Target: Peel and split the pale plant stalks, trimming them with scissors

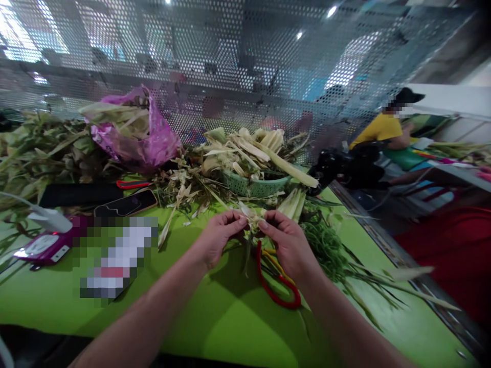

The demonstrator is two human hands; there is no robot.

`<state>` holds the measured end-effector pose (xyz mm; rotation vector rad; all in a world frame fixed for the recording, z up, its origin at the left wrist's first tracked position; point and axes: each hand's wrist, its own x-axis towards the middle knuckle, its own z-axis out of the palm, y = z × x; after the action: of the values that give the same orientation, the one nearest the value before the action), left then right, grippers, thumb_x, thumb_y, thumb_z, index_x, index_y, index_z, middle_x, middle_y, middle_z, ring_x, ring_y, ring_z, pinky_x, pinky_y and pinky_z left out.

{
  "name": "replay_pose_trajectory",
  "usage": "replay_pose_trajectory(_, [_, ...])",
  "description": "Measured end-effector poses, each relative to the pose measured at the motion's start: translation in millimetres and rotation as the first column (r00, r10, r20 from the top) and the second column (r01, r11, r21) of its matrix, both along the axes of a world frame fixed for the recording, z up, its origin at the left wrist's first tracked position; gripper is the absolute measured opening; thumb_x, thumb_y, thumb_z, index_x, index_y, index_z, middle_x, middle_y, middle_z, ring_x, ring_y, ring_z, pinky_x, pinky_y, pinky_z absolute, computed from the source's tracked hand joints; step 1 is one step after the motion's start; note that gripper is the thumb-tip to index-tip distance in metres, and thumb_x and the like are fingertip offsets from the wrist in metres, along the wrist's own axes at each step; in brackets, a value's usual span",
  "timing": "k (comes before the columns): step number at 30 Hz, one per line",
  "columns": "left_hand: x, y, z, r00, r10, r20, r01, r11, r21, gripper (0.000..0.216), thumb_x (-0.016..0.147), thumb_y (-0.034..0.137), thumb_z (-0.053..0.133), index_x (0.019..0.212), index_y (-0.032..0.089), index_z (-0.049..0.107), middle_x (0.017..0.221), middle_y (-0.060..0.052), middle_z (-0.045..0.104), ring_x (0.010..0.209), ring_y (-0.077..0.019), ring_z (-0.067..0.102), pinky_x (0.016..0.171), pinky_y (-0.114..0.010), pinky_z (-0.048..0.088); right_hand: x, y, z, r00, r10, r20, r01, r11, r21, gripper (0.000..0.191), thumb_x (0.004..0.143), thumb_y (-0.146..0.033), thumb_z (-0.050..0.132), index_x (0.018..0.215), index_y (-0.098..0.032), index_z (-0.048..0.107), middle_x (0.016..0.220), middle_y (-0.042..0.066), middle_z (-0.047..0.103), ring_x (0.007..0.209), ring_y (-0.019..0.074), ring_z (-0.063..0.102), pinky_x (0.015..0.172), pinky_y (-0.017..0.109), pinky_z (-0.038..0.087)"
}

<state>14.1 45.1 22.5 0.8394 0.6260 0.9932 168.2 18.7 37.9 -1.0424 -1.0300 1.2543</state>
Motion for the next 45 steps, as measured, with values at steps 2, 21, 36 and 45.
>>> replay_pose_trajectory(2, [-0.3,-0.9,1.6,1.0,-0.003,0.005,0.003,1.0,0.002,0.017,0.07,0.026,0.073,0.076,0.013,0.063,0.072,0.0,0.058,0.064,-0.0063,0.051,0.061,-0.018,0.041,0.4,-0.6,0.1,0.999,0.012,-0.042,-0.013,1.0,-0.02,0.014,0.072,-0.025,0.075,0.079,-0.019,0.065,0.073,-0.003,0.059,0.064,0.0084,0.051,0.064,0.021,0.042])
replay_pose_trajectory(21, [2.7,-0.5,-0.8,0.976,0.075,-0.202,-0.025,0.97,0.243,0.015,0.072,0.025,0.069,0.078,0.015,0.061,0.076,0.0,0.058,0.071,-0.01,0.05,0.07,-0.023,0.039,4.7,0.7,-3.4,0.999,0.001,-0.034,-0.003,0.997,-0.083,0.019,0.069,-0.03,0.076,0.078,-0.02,0.063,0.07,-0.003,0.06,0.06,0.0101,0.052,0.06,0.024,0.043])
replay_pose_trajectory(36, [2.6,-0.1,0.4,0.963,0.097,-0.251,-0.048,0.98,0.195,0.021,0.073,0.033,0.068,0.08,0.016,0.06,0.072,0.002,0.055,0.066,-0.0092,0.047,0.063,-0.022,0.037,1.8,-2.3,-3.3,0.986,-0.045,0.16,0.04,0.999,0.033,0.025,0.069,-0.03,0.076,0.089,-0.021,0.066,0.083,0.0,0.064,0.076,0.0143,0.056,0.074,0.029,0.045])
replay_pose_trajectory(45, [8.7,-1.1,-0.2,0.989,-0.01,-0.145,0.034,0.986,0.164,0.026,0.065,0.023,0.076,0.086,0.013,0.064,0.086,-0.004,0.067,0.082,-0.0145,0.058,0.082,-0.028,0.042,6.1,0.4,-5.0,0.987,-0.068,0.143,0.063,0.997,0.037,0.018,0.071,-0.029,0.075,0.085,-0.022,0.066,0.081,-0.002,0.064,0.075,0.0129,0.056,0.074,0.026,0.044])
